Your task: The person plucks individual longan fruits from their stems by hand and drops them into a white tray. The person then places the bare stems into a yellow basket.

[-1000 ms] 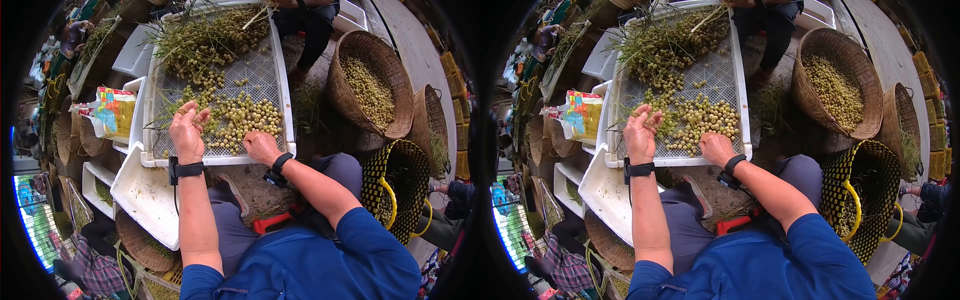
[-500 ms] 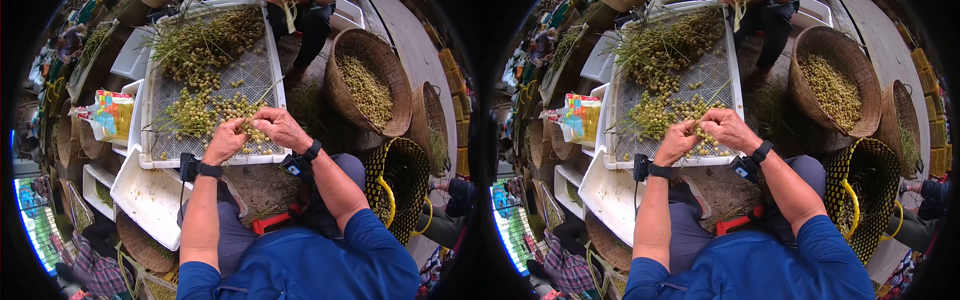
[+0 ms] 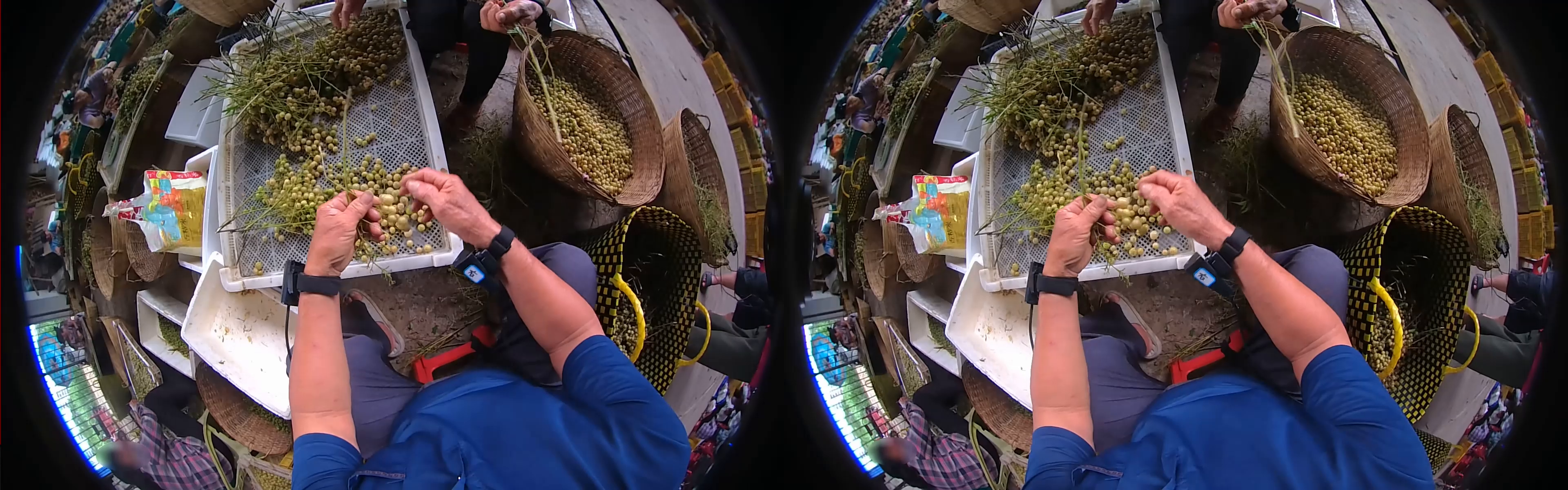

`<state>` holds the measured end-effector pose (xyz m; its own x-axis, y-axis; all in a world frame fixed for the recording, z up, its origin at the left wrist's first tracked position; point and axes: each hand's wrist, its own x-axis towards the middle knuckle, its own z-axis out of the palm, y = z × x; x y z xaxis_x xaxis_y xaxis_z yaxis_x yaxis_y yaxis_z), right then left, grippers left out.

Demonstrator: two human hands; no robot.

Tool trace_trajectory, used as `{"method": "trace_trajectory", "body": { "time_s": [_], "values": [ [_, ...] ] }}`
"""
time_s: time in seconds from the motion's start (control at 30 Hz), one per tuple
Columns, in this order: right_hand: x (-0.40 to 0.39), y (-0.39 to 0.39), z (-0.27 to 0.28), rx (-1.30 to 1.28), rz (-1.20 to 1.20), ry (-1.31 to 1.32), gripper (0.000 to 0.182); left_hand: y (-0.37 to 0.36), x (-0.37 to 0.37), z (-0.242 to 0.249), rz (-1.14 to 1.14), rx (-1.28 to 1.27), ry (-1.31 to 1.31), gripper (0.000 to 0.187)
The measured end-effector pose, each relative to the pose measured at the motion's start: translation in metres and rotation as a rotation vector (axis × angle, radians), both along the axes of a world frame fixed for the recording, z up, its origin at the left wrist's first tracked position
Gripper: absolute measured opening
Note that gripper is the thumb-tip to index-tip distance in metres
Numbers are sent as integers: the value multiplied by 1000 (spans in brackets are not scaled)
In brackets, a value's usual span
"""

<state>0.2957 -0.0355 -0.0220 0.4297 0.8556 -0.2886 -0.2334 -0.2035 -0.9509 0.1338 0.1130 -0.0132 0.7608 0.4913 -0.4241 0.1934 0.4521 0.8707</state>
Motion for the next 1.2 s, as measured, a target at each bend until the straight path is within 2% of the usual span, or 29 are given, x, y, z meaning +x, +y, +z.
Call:
{"method": "trace_trajectory", "body": {
  "time_s": [0.07, 0.17, 0.33, 0.4, 0.47, 0.57, 0.8, 0.87, 0.97, 1.07, 1.17, 1.2],
  "values": [
    [-8, -2, 6, 9, 52, 22, 29, 2, -2, 6, 38, -152, -78, 28],
    [-16, 0, 9, 66, 60, 146, 45, 5, -5, 7, -9, -203, -98, 24],
    [-18, 1, 8, 119, 88, 374, 49, 0, -5, 16, -109, -246, -132, 15],
    [-17, 0, 1, 128, 95, 363, 46, -2, -5, 16, -110, -227, -131, 13],
    [-17, 0, -2, 117, 66, 425, 44, -4, -3, 13, -121, 44, -46, 13],
    [-19, 2, -8, 100, 19, 463, 41, -8, -1, 14, -100, 99, 7, 14],
    [-31, 3, -5, 28, 102, 325, 37, -13, 1, 4, -75, 157, 81, 16],
    [-30, 2, -6, 20, 98, 332, 37, -15, 2, 6, -63, 74, 17, 18],
    [-30, 3, -11, 34, 75, 381, 33, -17, 5, 8, -7, 94, 47, 17],
    [-28, 3, -13, 55, 59, 310, 29, -16, 2, 4, -25, 127, 74, 14],
    [-28, 5, -17, 66, -10, 319, 25, -26, 6, 3, 74, 97, 26, 12],
    [-27, 6, -19, 68, -97, 412, 23, -29, 7, 2, 74, 98, 25, 12]
  ]
}}
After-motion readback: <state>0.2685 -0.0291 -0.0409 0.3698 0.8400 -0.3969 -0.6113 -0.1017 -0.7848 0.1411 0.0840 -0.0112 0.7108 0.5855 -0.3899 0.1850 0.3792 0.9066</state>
